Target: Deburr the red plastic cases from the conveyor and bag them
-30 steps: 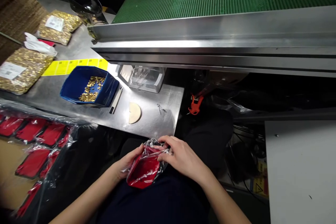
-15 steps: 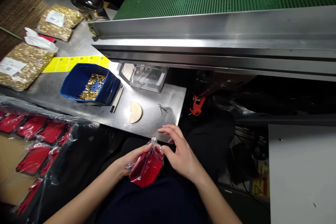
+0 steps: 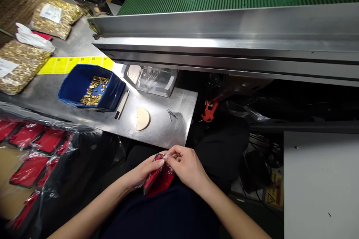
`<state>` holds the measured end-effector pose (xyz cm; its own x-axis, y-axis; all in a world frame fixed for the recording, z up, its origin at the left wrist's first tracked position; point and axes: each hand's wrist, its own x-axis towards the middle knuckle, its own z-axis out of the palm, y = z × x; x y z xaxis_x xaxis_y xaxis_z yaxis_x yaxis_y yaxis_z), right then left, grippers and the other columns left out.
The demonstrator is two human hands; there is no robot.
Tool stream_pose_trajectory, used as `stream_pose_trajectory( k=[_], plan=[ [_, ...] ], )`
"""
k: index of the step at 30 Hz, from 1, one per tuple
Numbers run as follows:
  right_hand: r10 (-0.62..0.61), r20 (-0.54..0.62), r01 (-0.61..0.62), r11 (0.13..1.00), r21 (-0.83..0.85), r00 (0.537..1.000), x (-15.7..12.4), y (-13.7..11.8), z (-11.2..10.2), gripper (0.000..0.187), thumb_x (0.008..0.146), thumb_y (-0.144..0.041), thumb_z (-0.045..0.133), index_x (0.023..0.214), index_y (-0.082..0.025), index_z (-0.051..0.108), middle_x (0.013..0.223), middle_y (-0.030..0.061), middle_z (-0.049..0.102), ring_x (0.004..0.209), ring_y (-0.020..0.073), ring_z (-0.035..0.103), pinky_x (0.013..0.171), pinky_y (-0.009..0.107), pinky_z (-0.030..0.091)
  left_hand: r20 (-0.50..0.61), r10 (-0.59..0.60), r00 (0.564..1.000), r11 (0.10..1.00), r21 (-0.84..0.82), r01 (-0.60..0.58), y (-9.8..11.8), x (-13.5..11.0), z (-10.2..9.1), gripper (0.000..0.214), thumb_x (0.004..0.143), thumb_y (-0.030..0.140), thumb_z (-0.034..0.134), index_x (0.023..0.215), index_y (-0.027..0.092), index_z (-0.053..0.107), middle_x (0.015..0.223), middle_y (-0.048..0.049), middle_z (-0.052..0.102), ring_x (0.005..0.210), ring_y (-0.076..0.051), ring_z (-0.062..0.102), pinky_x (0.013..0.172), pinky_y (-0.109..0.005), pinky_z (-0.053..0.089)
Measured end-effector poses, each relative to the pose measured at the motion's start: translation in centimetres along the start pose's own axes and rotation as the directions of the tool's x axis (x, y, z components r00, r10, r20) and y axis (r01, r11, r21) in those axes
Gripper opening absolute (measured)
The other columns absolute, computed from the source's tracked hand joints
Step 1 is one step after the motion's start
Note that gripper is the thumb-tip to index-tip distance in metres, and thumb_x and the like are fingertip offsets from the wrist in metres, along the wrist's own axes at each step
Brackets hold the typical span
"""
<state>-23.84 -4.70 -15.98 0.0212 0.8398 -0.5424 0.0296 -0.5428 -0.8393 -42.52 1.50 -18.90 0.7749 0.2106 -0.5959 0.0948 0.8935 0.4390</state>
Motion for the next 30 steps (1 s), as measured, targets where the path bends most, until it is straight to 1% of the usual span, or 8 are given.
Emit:
stream_pose_trajectory(
  k=[4, 9, 11, 14, 16, 19, 24, 30],
  plan=[
    [0.28, 0.097, -0.286, 0.786, 0.548, 0.955, -0.8, 0.0, 1.2, 0.016, 0.081, -0.025, 0.076, 0.084, -0.016, 0.063, 0.062, -0.0031, 0.063, 0.053, 0.008, 0.057, 0.053, 0.018, 0.048, 0.041, 0.206, 0.978, 0.919, 0.335, -0.208, 0.8, -0.8, 1.3, 0.051, 0.089, 0.041, 0.077, 0.132, 0.022, 0.057, 0.112, -0.0041, 0.066, 0.101, -0.021, 0.06, 0.093, -0.033, 0.046],
    [0.345, 0.107, -0.304, 0.591, 0.747, 0.932, -2.8, -0.3, 1.8, 0.02, 0.085, -0.028, 0.074, 0.092, -0.017, 0.059, 0.081, -0.0007, 0.065, 0.07, 0.0075, 0.063, 0.069, 0.018, 0.056, -0.004, 0.309, 0.951, 0.794, 0.552, -0.255, 1.2, -1.7, 1.8, 0.042, 0.091, 0.036, 0.071, 0.128, 0.025, 0.055, 0.119, -0.0043, 0.061, 0.108, -0.023, 0.057, 0.096, -0.035, 0.044],
    [0.301, 0.032, -0.253, 0.736, 0.628, 0.953, -3.9, -0.3, 1.2, 0.018, 0.092, -0.031, 0.067, 0.103, -0.019, 0.06, 0.096, 0.0023, 0.066, 0.081, 0.011, 0.067, 0.077, 0.024, 0.059, -0.021, 0.295, 0.955, 0.828, 0.504, -0.245, 1.0, -1.8, 1.5, 0.036, 0.093, 0.037, 0.067, 0.125, 0.024, 0.055, 0.111, -0.0029, 0.061, 0.099, -0.021, 0.057, 0.09, -0.033, 0.044],
    [0.039, -0.138, -0.029, 0.997, 0.073, 0.99, -5.4, -0.6, -0.4, 0.029, 0.096, -0.025, 0.06, 0.125, -0.027, 0.059, 0.129, 0.0073, 0.06, 0.106, 0.0193, 0.068, 0.089, 0.034, 0.06, -0.031, 0.236, 0.971, 0.917, 0.337, -0.212, 0.6, -1.7, 0.9, 0.034, 0.093, 0.037, 0.063, 0.122, 0.023, 0.055, 0.1, -0.0015, 0.061, 0.086, -0.019, 0.055, 0.079, -0.03, 0.043],
    [-0.168, -0.061, 0.138, 0.931, -0.337, 0.984, -5.8, -1.0, -1.5, 0.051, 0.095, -0.019, 0.062, 0.141, -0.037, 0.051, 0.151, 0.0071, 0.045, 0.124, 0.0243, 0.06, 0.101, 0.042, 0.056, -0.023, 0.196, 0.98, 0.954, 0.235, -0.185, 0.4, -1.4, 0.6, 0.033, 0.092, 0.038, 0.063, 0.12, 0.021, 0.055, 0.096, -0.0016, 0.061, 0.082, -0.018, 0.055, 0.076, -0.029, 0.042],
    [-0.268, 0.233, 0.355, 0.661, -0.662, 0.935, -5.1, -1.6, -2.0, 0.078, 0.09, -0.018, 0.072, 0.155, -0.042, 0.035, 0.162, 0.0073, 0.035, 0.136, 0.0311, 0.051, 0.109, 0.051, 0.051, -0.009, 0.167, 0.986, 0.974, 0.155, -0.164, 0.4, -1.0, 0.5, 0.032, 0.092, 0.037, 0.062, 0.118, 0.019, 0.058, 0.097, -0.0031, 0.063, 0.084, -0.019, 0.057, 0.077, -0.03, 0.043],
    [-0.314, 0.431, 0.53, 0.413, -0.74, 0.846, -1.9, -1.5, -1.0, 0.04, 0.104, -0.03, 0.054, 0.142, -0.017, 0.052, 0.128, 0.0132, 0.065, 0.103, 0.0245, 0.069, 0.085, 0.037, 0.061, 0.029, 0.131, 0.991, 0.978, 0.163, -0.134, 0.2, -0.9, 0.9, 0.034, 0.093, 0.035, 0.064, 0.123, 0.02, 0.059, 0.099, -0.0031, 0.064, 0.088, -0.02, 0.059, 0.083, -0.032, 0.045],
    [-0.301, 0.092, 0.287, 0.707, -0.646, 0.949, -1.5, -1.5, -0.3, 0.015, 0.102, -0.021, 0.05, 0.095, -0.021, 0.064, 0.091, 0.0034, 0.066, 0.078, 0.0169, 0.064, 0.07, 0.028, 0.051, -0.012, 0.292, 0.956, 0.888, 0.374, -0.266, -0.7, -1.9, 1.2, 0.072, 0.086, 0.062, 0.072, 0.142, 0.025, 0.048, 0.127, -0.0083, 0.058, 0.114, -0.028, 0.057, 0.102, -0.04, 0.044]
  ],
)
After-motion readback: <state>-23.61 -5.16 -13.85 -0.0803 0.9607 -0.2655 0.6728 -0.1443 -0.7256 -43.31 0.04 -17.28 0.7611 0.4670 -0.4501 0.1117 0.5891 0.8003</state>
